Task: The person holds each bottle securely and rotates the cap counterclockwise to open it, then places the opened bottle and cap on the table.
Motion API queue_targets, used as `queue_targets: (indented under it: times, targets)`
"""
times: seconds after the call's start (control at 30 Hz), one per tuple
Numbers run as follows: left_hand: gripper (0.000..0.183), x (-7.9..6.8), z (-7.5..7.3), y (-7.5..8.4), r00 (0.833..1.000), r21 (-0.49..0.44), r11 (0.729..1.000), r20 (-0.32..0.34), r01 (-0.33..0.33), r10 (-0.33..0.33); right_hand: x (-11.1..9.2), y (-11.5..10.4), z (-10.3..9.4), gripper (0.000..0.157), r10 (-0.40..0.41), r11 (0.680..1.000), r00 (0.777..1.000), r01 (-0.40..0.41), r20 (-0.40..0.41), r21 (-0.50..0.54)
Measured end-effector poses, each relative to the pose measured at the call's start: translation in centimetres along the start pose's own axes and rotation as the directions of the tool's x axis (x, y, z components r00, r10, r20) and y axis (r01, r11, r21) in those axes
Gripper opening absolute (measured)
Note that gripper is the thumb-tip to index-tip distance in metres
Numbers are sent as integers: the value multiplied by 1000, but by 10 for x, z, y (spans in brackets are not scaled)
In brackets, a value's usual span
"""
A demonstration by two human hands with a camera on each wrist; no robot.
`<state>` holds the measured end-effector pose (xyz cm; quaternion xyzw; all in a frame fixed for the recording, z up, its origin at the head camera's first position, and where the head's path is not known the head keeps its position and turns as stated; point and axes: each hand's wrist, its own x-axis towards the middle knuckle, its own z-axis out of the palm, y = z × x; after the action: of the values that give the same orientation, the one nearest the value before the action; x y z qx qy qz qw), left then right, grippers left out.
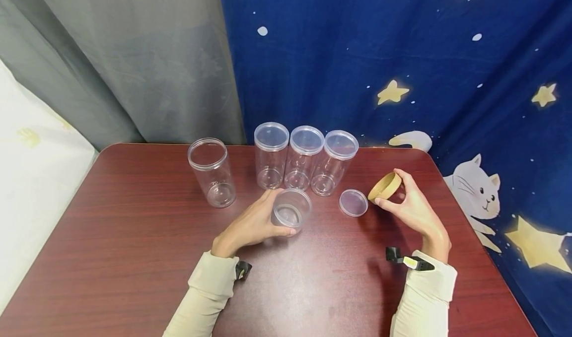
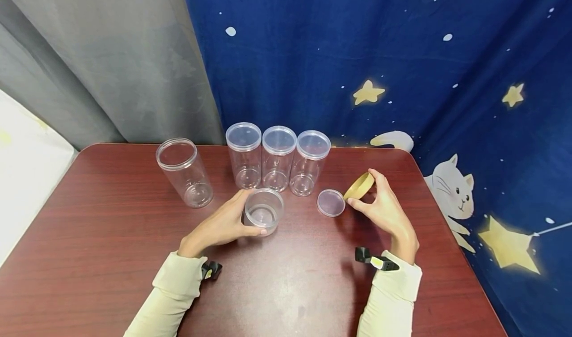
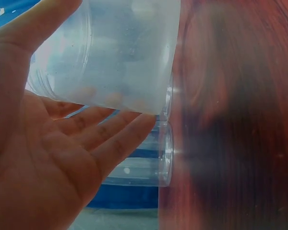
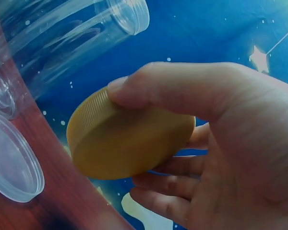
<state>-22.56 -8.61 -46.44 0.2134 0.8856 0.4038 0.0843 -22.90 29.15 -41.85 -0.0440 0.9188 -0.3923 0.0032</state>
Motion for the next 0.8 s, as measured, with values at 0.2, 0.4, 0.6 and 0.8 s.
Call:
queue_targets:
  times: [0.2, 0.4, 0.6, 0.8]
  targets:
    - [96, -1, 2, 0, 1000, -4, 1000, 22, -10, 10, 2, 9, 2, 91, 24, 999, 999, -25, 21, 41]
    - [98, -1, 2, 2, 999, -8, 1000, 31, -9, 9, 3, 19, 4, 88, 54, 993, 998, -57, 37, 100]
    - [100, -1, 3, 3, 999, 2, 1000, 48, -14, 14, 4, 30, 5, 86, 65, 987, 997, -70, 42, 141]
    - [97, 0, 5, 2, 998, -3, 1000, 59, -23, 23, 6, 38, 7, 88, 86, 987, 995, -92, 51, 133]
